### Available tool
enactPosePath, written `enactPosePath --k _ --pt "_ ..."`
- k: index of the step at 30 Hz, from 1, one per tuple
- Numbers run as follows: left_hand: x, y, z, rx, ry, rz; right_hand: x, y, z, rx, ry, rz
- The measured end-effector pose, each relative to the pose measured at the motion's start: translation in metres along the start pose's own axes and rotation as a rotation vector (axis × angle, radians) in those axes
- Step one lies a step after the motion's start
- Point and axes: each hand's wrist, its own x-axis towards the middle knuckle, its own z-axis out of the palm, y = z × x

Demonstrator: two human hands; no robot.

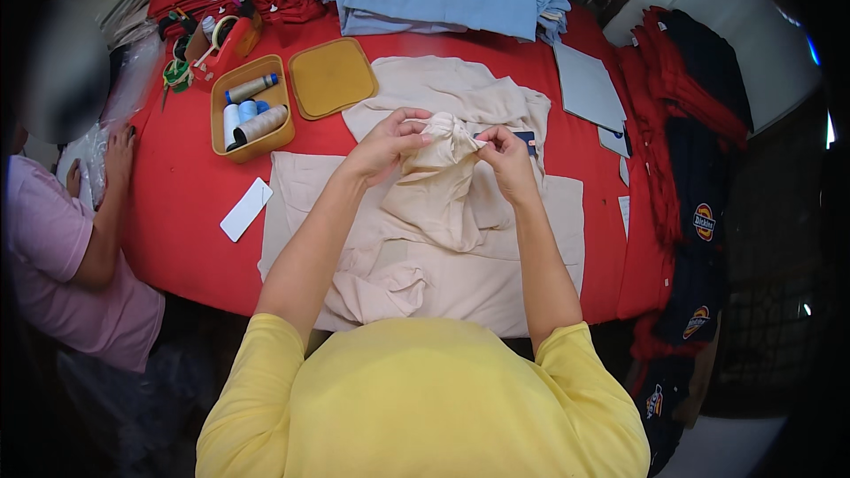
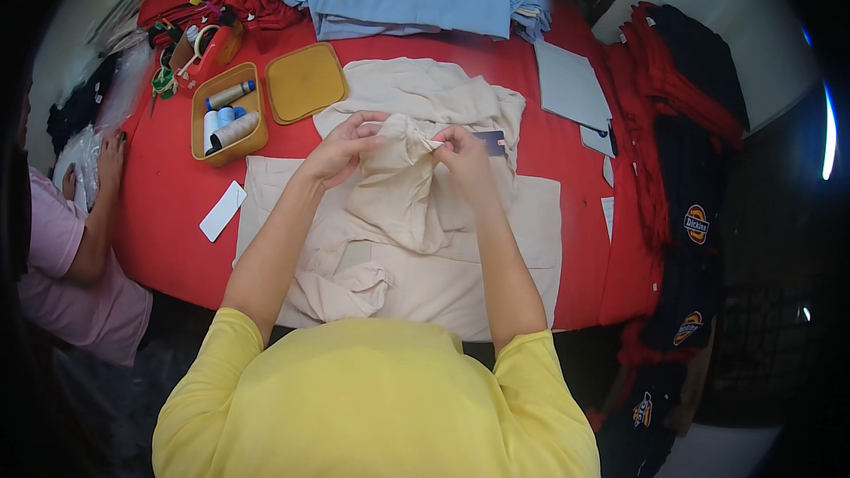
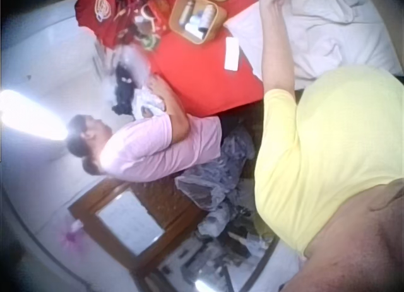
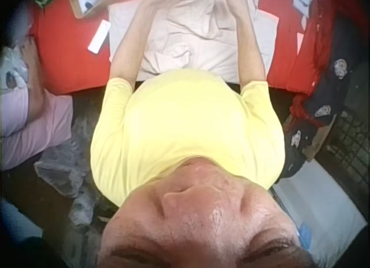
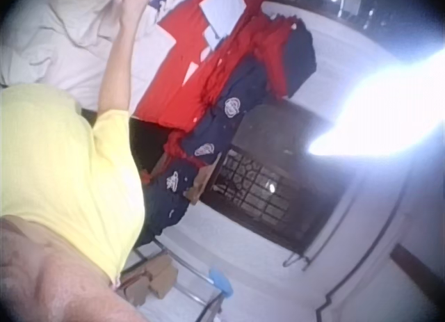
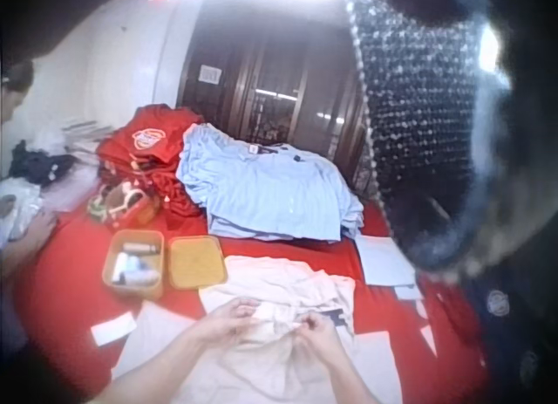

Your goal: The person handles a beige garment to check a button, then sorts through spools of thread and sewing supplies in a small yellow container by hand, picking up and rearranging the items.

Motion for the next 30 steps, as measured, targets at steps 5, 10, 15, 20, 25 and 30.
enactPosePath --k 5,10,15,20,25,30 --pt "0.005 0.013 -0.002 0.207 -0.007 -0.045 0.001 -0.002 -0.005 0.028 -0.074 0.015" --pt "0.010 0.011 -0.004 0.275 -0.051 -0.004 -0.004 -0.024 0.007 0.025 -0.234 0.018" --pt "0.006 0.014 0.007 0.077 -0.089 -0.058 0.003 -0.022 0.009 0.012 -0.226 0.012" --pt "0.000 0.022 0.030 0.130 -0.105 0.003 0.002 -0.023 0.001 -0.007 -0.194 -0.048" --pt "0.006 0.022 0.026 0.225 -0.126 0.078 -0.011 -0.049 0.003 0.177 -0.200 0.052" --pt "0.006 0.028 0.037 0.318 -0.109 0.087 -0.011 -0.064 -0.014 -0.063 -0.317 0.140"
